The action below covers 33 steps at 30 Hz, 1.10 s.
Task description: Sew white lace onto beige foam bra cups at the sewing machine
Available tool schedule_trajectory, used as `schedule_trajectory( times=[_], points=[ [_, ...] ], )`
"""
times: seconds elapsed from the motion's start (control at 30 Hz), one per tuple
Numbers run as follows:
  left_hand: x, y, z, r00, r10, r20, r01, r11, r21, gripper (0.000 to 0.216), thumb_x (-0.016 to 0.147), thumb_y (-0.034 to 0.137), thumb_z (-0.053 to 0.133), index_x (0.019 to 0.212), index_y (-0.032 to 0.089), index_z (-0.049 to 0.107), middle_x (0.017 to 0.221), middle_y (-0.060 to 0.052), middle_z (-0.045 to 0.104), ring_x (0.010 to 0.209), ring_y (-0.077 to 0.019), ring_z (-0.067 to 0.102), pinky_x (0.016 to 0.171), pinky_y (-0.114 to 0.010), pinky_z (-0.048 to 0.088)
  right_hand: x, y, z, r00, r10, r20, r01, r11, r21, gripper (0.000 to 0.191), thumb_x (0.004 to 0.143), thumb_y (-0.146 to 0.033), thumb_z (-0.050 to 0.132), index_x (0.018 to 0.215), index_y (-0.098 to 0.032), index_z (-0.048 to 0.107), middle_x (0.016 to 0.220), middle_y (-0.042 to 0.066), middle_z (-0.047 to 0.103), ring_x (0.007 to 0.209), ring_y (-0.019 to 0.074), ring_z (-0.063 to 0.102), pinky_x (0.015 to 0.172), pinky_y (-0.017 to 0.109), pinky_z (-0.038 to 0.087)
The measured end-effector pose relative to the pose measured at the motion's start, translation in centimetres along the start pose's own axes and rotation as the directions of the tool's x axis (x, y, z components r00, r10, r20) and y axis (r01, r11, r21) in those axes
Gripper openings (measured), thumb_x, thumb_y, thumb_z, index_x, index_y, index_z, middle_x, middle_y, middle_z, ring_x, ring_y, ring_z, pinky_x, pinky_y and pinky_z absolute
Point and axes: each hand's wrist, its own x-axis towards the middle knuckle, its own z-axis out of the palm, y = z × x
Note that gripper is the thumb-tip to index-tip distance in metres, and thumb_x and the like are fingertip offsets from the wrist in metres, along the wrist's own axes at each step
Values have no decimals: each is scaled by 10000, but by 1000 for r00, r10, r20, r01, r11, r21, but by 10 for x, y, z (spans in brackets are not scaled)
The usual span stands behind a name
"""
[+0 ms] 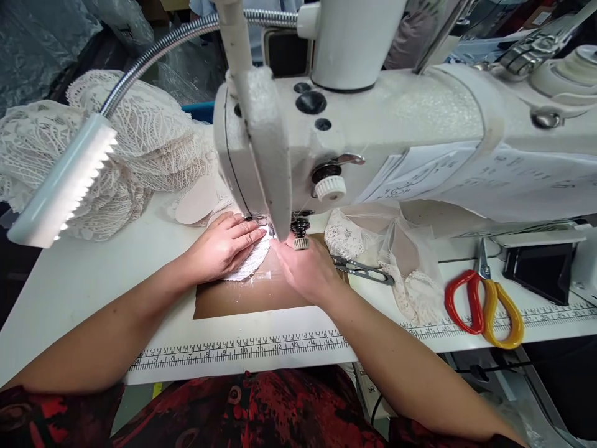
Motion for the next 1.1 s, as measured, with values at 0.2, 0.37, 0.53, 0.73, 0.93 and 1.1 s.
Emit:
schedule_trajectory(
  times=[0.2, 0.37, 0.53, 0.73, 0.93, 1.1],
  points=[
    [-5, 4, -5, 995, 96, 19, -95, 994, -53, 381, 929, 319, 447, 1244, 148, 576, 1332, -157, 535, 1205, -320, 463, 966, -511, 385, -2, 2, -2, 999, -10, -41, 11, 1000, 25, 374, 903, -186, 402, 1191, -243, 634, 956, 69, 664, 834, 192, 570, 740, 313, 452],
    [-5, 5, -6, 991, 129, 35, -123, 984, -128, 391, 925, 335, 455, 1239, 136, 575, 1316, -146, 554, 1205, -307, 475, 997, -492, 380, -1, -1, -2, 1000, -6, -18, 6, 1000, -9, 359, 897, -189, 416, 1175, -243, 636, 962, 64, 661, 836, 193, 566, 721, 299, 435],
    [-5, 2, -7, 986, 160, 39, -151, 972, -178, 365, 940, 289, 440, 1247, 142, 570, 1290, -116, 588, 1183, -270, 505, 1007, -459, 392, -1, -5, -5, 999, -6, 54, 9, 998, -61, 359, 876, -149, 412, 1130, -218, 656, 883, 63, 639, 780, 181, 541, 637, 275, 381],
    [-2, 6, -6, 993, 108, 41, -101, 984, -147, 353, 941, 258, 446, 1238, 124, 579, 1284, -111, 594, 1166, -268, 511, 974, -454, 422, 0, -10, -7, 997, 43, 67, -37, 995, -98, 414, 841, -94, 399, 1156, -214, 640, 899, 63, 633, 786, 179, 541, 619, 271, 354],
    [0, 10, -7, 995, 82, 51, -76, 992, -102, 368, 941, 275, 436, 1235, 108, 582, 1307, -122, 574, 1168, -286, 499, 964, -468, 417, -1, -11, -5, 996, 66, 65, -57, 990, -133, 397, 859, -122, 411, 1178, -216, 627, 912, 61, 628, 776, 178, 542, 587, 271, 337],
    [0, 6, -6, 995, 82, 49, -76, 991, -107, 388, 927, 305, 454, 1252, 132, 579, 1311, -123, 570, 1177, -301, 490, 963, -472, 401, -1, -11, -6, 996, 47, 76, -38, 992, -117, 390, 860, -118, 415, 1168, -215, 633, 908, 56, 629, 785, 177, 537, 592, 274, 337]
  ],
)
